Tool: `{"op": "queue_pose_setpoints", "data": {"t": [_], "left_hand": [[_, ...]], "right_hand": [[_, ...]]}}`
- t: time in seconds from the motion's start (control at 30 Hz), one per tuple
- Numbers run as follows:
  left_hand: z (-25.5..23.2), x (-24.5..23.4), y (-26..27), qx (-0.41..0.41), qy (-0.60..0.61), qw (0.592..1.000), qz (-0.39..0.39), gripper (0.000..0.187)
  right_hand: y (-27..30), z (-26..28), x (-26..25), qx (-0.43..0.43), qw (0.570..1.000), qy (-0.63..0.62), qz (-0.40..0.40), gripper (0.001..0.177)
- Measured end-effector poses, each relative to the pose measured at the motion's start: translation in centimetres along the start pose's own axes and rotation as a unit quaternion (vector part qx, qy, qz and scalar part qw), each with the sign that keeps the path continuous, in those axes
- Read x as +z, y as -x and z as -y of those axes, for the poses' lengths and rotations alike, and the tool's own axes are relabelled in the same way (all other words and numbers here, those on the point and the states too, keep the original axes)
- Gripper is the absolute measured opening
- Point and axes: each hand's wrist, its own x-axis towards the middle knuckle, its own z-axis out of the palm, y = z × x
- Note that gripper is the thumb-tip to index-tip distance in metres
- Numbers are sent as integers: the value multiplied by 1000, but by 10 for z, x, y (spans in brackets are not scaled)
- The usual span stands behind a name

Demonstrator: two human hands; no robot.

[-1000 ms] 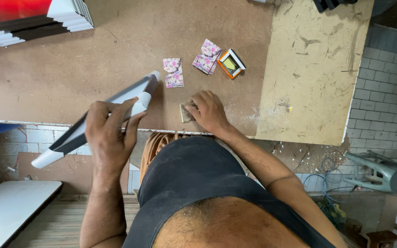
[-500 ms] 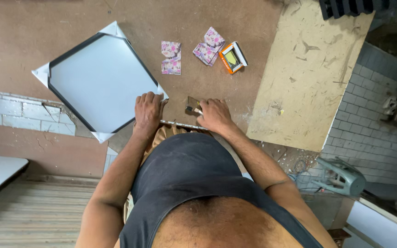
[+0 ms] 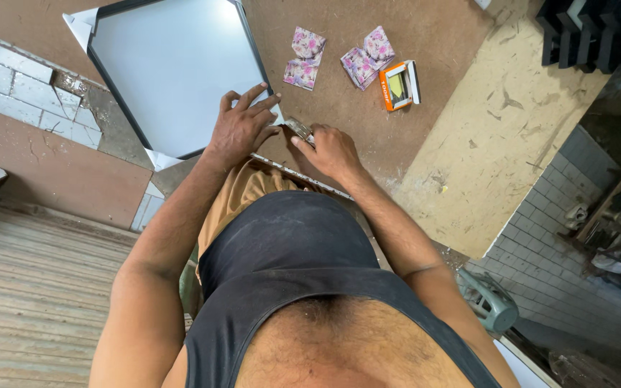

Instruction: The person places printed images into black frames and secures them with a stapler. They handle multiple frames, including landscape and calligraphy prints, and stack the finished items on the table.

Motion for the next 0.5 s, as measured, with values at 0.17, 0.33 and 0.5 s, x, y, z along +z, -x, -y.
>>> {"op": "queue_pose_setpoints", "data": {"t": [0.17,0.33,0.5], "left_hand": [[-2,3,4,-9,2,1000,-8,28],[-1,6,1,-15,-9,1000,0,30],[1,8,-3,-7,-20,1000,6,31]], "right_hand": [[-10,11,0,-31,999,19,-7,56],[-11,11,5,-34,999,1,-32,56],[-17,9,12,-41,995,-49,-75,50]]}}
